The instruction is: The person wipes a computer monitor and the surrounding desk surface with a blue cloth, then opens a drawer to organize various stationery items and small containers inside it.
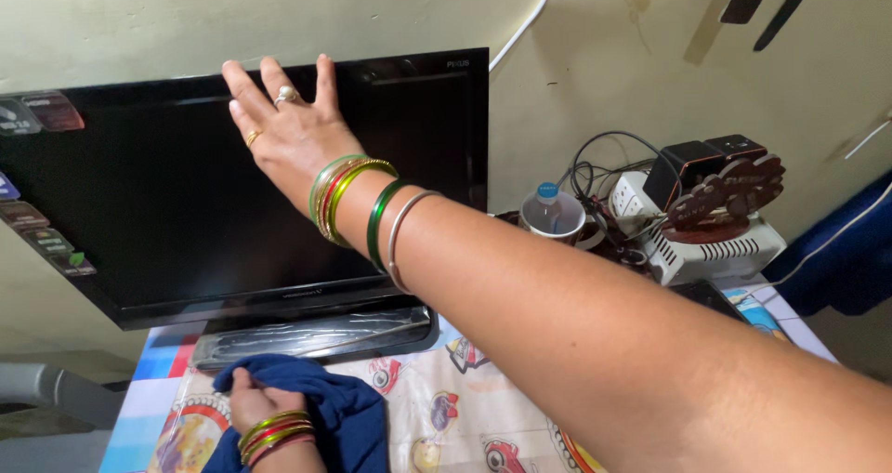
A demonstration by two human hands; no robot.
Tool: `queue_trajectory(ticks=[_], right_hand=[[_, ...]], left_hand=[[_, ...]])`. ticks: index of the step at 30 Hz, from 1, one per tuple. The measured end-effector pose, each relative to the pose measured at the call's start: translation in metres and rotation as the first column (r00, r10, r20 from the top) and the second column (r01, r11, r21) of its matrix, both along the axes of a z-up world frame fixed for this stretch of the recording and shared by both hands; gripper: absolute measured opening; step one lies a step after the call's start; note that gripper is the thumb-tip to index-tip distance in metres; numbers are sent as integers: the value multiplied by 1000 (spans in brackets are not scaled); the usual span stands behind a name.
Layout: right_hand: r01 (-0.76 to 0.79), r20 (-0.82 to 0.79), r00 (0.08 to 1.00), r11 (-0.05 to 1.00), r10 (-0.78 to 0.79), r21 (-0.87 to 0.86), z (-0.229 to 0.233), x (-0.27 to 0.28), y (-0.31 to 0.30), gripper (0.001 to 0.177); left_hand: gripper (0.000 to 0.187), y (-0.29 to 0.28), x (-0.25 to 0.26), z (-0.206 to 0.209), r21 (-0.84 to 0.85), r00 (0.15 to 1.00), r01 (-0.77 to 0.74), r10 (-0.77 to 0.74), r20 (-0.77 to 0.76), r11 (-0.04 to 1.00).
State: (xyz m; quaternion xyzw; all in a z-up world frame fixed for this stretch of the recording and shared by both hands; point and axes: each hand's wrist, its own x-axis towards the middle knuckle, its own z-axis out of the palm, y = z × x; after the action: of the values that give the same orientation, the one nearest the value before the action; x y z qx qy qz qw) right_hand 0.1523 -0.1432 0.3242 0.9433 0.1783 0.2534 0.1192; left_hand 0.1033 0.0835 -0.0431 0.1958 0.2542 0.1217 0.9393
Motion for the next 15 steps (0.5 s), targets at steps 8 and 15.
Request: queue_trajectory(ticks=[8,15], right_hand=[[-10,1,1000,1000,10,23,-1,-4,2,68],[-3,-21,1000,1000,3,26,-4,-4,9,66]], left_hand=[[15,54,48,-72,122,880,267,-190,-435,956],[53,58,63,-98,784,895,-40,371,-247,620]])
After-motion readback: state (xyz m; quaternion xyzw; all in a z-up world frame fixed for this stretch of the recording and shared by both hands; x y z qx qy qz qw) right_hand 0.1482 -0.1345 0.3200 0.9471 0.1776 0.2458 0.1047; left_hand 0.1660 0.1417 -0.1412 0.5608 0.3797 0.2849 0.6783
